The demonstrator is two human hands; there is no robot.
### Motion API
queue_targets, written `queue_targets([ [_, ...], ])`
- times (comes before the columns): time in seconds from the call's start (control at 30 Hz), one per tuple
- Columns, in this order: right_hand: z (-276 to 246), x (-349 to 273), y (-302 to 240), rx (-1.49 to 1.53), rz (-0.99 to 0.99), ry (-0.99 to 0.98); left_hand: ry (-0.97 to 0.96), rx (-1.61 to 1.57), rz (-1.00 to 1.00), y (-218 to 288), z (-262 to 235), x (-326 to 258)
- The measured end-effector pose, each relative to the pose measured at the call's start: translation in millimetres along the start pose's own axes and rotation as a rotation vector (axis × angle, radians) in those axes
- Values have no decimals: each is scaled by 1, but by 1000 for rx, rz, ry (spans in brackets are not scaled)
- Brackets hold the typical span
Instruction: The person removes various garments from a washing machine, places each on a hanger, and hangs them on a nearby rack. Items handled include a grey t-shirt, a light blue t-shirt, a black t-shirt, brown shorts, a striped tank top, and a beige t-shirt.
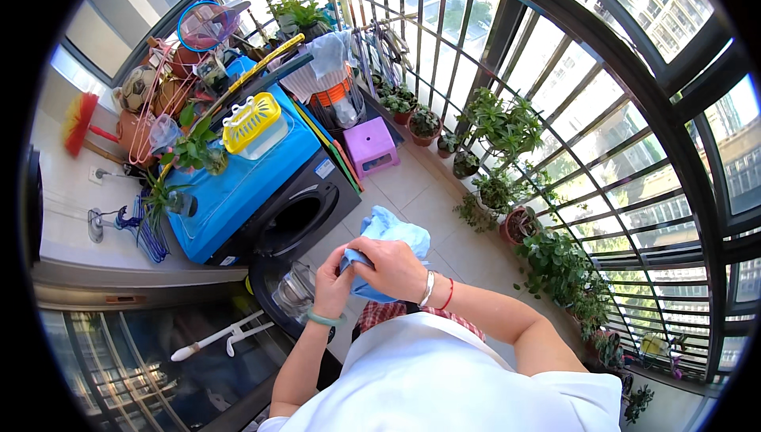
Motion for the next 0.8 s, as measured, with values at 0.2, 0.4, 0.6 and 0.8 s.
queue_targets([
  [0.2,-5,70,60,272,62,-223,58,-97,-120,-14,-14,53],
  [0.4,28,177,226,705,553,5,89,-301,-234,-21,20,122],
  [0.6,55,290,388,625,699,259,141,-497,-385,-18,51,182],
  [0.8,40,382,526,144,636,416,140,-487,-519,-32,52,228],
])
Point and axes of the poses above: each hand's wrist, its own x-axis towards the middle knuckle, its own z-axis out of the palm, y = z × x, the point moved 8 cm from there along x, towards the middle knuckle, and after that the axes turned 12 degrees about -x, right-handed, at the moved point
